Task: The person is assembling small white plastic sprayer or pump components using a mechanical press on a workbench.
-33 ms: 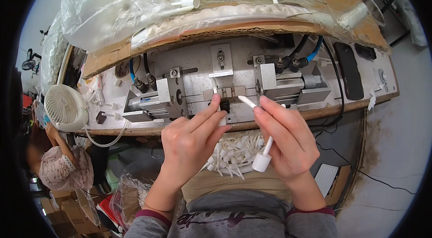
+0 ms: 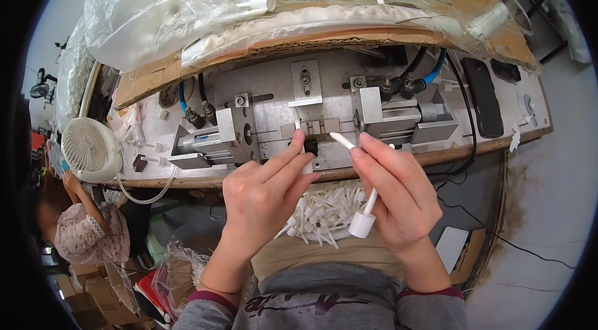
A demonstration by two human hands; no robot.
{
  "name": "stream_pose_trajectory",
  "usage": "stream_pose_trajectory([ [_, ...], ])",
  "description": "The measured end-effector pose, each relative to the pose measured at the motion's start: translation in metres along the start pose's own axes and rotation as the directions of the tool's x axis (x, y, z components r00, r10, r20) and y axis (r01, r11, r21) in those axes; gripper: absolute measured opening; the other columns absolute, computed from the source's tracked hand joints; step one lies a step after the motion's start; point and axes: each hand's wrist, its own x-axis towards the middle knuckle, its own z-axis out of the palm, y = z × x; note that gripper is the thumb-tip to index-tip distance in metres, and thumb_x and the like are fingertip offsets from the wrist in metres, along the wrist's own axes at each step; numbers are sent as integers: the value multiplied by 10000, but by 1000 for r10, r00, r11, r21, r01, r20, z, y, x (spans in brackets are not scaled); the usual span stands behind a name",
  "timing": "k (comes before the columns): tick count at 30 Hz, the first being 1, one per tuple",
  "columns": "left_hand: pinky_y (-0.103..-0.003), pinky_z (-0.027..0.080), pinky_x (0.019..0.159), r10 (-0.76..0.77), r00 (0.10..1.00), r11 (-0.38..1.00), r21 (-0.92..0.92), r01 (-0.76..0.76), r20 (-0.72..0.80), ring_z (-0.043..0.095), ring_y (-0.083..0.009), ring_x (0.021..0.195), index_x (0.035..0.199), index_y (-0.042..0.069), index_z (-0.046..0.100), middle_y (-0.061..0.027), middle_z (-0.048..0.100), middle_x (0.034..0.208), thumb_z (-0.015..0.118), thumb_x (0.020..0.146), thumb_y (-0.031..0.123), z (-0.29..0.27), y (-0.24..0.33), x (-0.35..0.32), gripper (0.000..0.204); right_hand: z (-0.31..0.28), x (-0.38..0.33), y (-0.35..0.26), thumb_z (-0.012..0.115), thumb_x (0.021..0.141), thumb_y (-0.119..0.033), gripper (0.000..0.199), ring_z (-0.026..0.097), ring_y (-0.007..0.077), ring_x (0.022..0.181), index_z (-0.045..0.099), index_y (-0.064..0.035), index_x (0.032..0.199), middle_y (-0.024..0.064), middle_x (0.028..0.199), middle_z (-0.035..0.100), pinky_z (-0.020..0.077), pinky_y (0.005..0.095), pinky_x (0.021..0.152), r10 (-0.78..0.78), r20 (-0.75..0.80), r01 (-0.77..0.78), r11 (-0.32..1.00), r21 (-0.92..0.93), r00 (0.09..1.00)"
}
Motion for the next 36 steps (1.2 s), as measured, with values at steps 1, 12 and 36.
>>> stream_pose_trajectory([
  [1,-264,462,528,3,1000,1000,1,-3,17,629,-158,615,993,74,736,-45,726,1146,840,724,194,-3,0,2,312,0,-1,0,736,742,29,307,692,283,816,720,68,1046,208,1070,699,557,320,676,-11,6,11,1000,-28,1000],
  [12,-313,564,712,41,997,738,-674,12,63,687,-221,835,1081,23,731,-119,697,1065,840,682,61,-28,29,-12,415,15,6,-16,719,751,56,337,707,289,904,688,94,1085,226,1138,679,589,351,753,-94,15,95,986,-136,995],
  [36,-313,544,649,52,970,917,-375,-140,-236,661,-231,825,1054,27,724,-133,676,1123,877,656,56,14,11,-19,428,1,-1,-28,471,1031,-82,257,692,228,926,452,26,1264,140,1059,630,546,322,836,662,318,-661,361,659,678],
])
